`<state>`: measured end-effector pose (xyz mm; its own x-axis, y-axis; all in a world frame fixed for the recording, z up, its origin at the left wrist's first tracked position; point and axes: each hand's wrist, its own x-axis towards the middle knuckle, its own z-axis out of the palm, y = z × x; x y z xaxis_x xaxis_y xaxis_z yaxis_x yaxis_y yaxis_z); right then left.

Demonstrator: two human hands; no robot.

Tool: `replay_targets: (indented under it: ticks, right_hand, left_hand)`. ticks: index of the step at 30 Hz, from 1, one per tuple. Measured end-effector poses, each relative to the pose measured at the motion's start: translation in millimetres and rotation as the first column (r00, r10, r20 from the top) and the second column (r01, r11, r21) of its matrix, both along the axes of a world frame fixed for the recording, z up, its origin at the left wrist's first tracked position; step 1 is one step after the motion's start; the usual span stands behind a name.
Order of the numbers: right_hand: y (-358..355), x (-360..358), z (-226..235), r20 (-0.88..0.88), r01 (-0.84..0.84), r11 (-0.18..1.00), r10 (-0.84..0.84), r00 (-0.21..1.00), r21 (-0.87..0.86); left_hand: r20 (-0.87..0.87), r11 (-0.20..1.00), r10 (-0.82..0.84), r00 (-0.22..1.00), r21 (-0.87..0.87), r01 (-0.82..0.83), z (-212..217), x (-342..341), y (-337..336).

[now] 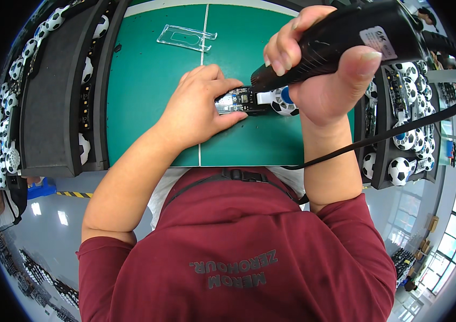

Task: The recorder is assembling small spherical electronic devices using an electric screwdriver at a manual assembly station.

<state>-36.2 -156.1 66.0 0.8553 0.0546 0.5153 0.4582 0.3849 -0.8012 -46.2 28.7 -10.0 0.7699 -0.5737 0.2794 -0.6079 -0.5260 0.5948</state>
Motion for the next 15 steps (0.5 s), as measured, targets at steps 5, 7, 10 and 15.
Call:
replay_targets:
  ticks: [5,7,10,15]
  right_hand:
    - [-2.1,-5.8,3.8,-0.039,-0.154,0.923,0.179,0.983,0.352]
    - [0.1,-9.3,10.5,-0.028,-0.184,0.897,0.213,0.977,0.403]
    - [-0.7,-12.7,13.9,-0.017,-0.210,0.868,0.243,0.970,0.451]
    - [-16.8,-18.2,5.5,-0.032,-0.260,0.937,0.275,0.961,0.234]
  left_hand:
    - [-0.026,0.980,-0.051,0.998,-0.192,0.045,-0.6,3.8,0.1]
    - [-0.017,0.977,-0.051,0.999,-0.208,0.046,-1.7,8.1,1.9]
    - [-0.008,0.973,-0.052,0.999,-0.226,0.049,-2.5,10.6,4.6]
    - [0.043,0.987,-0.041,0.998,-0.156,0.047,5.0,8.1,9.6]
